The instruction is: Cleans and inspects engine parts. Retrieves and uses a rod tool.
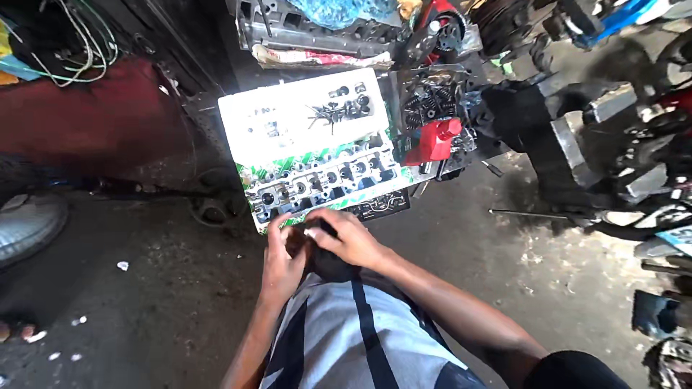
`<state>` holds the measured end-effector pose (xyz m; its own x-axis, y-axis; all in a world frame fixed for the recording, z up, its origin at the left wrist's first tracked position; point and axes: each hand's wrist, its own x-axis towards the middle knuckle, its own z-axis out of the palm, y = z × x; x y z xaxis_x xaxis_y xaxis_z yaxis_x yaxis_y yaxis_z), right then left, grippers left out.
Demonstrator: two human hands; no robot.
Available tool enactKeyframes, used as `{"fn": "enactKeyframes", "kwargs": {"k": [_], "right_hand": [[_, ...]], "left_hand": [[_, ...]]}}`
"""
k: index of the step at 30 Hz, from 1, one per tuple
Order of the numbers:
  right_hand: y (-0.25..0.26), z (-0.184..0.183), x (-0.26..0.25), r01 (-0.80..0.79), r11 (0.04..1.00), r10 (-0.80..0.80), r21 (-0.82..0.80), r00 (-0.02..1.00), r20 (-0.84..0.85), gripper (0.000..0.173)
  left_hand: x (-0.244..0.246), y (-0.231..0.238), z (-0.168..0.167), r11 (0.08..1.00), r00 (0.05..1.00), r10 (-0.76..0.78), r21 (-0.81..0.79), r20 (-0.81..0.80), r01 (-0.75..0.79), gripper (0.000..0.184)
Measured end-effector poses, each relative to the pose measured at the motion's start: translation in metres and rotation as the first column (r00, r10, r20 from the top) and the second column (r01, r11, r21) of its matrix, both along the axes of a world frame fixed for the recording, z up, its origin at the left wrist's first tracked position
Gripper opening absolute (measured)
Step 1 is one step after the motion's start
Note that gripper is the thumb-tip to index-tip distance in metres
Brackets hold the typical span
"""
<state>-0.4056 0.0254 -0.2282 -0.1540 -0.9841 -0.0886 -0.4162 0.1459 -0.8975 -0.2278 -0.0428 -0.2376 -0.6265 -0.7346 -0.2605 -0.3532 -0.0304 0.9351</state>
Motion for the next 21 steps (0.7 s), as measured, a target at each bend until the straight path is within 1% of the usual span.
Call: {"fn": "enactKeyframes", "kwargs": {"k": [1, 2, 3, 4, 5, 6, 7, 8, 9, 10, 11, 12, 13, 14, 15, 16, 17, 18, 19, 21], "right_hand": [[0.0, -0.008, 0.002, 0.114, 0.991, -0.111, -0.065, 0.992, 0.058, 0.037], [-0.002, -0.017, 0.006, 0.201, 0.973, -0.189, -0.109, 0.976, 0.112, 0.038], [-0.004, -0.025, 0.009, 0.252, 0.96, -0.232, -0.12, 0.96, 0.159, 0.039], [-0.005, -0.03, 0.011, 0.272, 0.957, -0.248, -0.102, 0.947, 0.203, 0.04], [-0.007, -0.031, 0.011, 0.283, 0.956, -0.26, -0.075, 0.939, 0.227, 0.039], [-0.008, -0.031, 0.009, 0.295, 0.953, -0.275, -0.061, 0.934, 0.23, 0.038], [-0.009, -0.03, 0.004, 0.299, 0.951, -0.278, -0.076, 0.937, 0.211, 0.037], [-0.009, -0.029, -0.004, 0.279, 0.954, -0.257, -0.11, 0.949, 0.18, 0.037], [-0.008, -0.025, -0.011, 0.215, 0.966, -0.196, -0.145, 0.971, 0.138, 0.037], [-0.006, -0.021, -0.015, 0.109, 0.978, -0.094, -0.18, 0.992, 0.088, 0.036], [-0.004, -0.017, -0.013, -0.019, 0.979, 0.028, -0.203, 0.999, 0.039, 0.035], [-0.002, -0.013, -0.006, -0.137, 0.967, 0.136, -0.216, 0.991, -0.017, 0.034], [0.0, -0.011, 0.004, -0.224, 0.95, 0.214, -0.219, 0.974, -0.07, 0.034], [0.0, -0.011, 0.011, -0.273, 0.934, 0.256, -0.229, 0.961, -0.1, 0.032], [-0.001, -0.012, 0.012, -0.275, 0.935, 0.26, -0.223, 0.961, -0.095, 0.032], [-0.005, -0.011, 0.007, -0.249, 0.95, 0.241, -0.189, 0.968, -0.067, 0.033], [-0.009, -0.011, -0.002, -0.209, 0.969, 0.203, -0.132, 0.977, -0.057, 0.035], [-0.014, -0.011, -0.014, -0.174, 0.982, 0.166, -0.075, 0.982, -0.094, 0.034], [-0.023, -0.015, -0.028, -0.155, 0.987, 0.147, -0.032, 0.975, -0.167, 0.033], [-0.043, -0.031, -0.051, -0.148, 0.989, 0.144, 0.016, 0.923, -0.357, 0.031]], "left_hand": [[-0.002, 0.006, 0.001, 0.963, 0.993, 0.071, 0.265, -0.098, -0.043, 0.051], [-0.005, 0.013, 0.005, 0.846, 0.977, 0.165, 0.529, -0.138, -0.068, 0.061], [-0.009, 0.02, 0.007, 0.743, 0.961, 0.226, 0.666, -0.158, -0.065, 0.074], [-0.013, 0.026, 0.006, 0.72, 0.95, 0.257, 0.691, -0.18, -0.064, 0.076], [-0.014, 0.029, 0.001, 0.759, 0.943, 0.268, 0.646, -0.198, -0.08, 0.067], [-0.012, 0.029, -0.004, 0.804, 0.934, 0.296, 0.58, -0.201, -0.13, 0.057], [-0.008, 0.028, -0.008, 0.809, 0.914, 0.358, 0.551, -0.19, -0.203, 0.053], [-0.002, 0.026, -0.006, 0.772, 0.881, 0.441, 0.571, -0.169, -0.277, 0.055], [0.006, 0.023, -0.002, 0.713, 0.845, 0.514, 0.62, -0.145, -0.328, 0.058], [0.014, 0.02, 0.002, 0.667, 0.826, 0.547, 0.669, -0.139, -0.329, 0.063], [0.023, 0.02, 0.003, 0.654, 0.827, 0.539, 0.698, -0.162, -0.29, 0.07], [0.028, 0.023, 0.002, 0.674, 0.838, 0.509, 0.697, -0.198, -0.245, 0.075], [0.029, 0.027, -0.001, 0.714, 0.847, 0.473, 0.668, -0.241, -0.209, 0.073], [0.028, 0.03, -0.005, 0.761, 0.854, 0.455, 0.608, -0.251, -0.227, 0.064], [0.028, 0.032, -0.009, 0.789, 0.851, 0.478, 0.532, -0.219, -0.307, 0.054], [0.029, 0.031, -0.01, 0.78, 0.827, 0.541, 0.46, -0.152, -0.425, 0.048], [0.034, 0.028, -0.011, 0.739, 0.791, 0.607, 0.418, -0.074, -0.528, 0.048], [0.043, 0.024, -0.013, 0.695, 0.754, 0.657, 0.406, -0.022, -0.594, 0.049], [0.054, 0.02, -0.015, 0.655, 0.721, 0.693, 0.411, 0.008, -0.634, 0.049], [0.078, 0.017, -0.019, 0.594, 0.684, 0.727, 0.451, 0.052, -0.666, 0.047]]}}
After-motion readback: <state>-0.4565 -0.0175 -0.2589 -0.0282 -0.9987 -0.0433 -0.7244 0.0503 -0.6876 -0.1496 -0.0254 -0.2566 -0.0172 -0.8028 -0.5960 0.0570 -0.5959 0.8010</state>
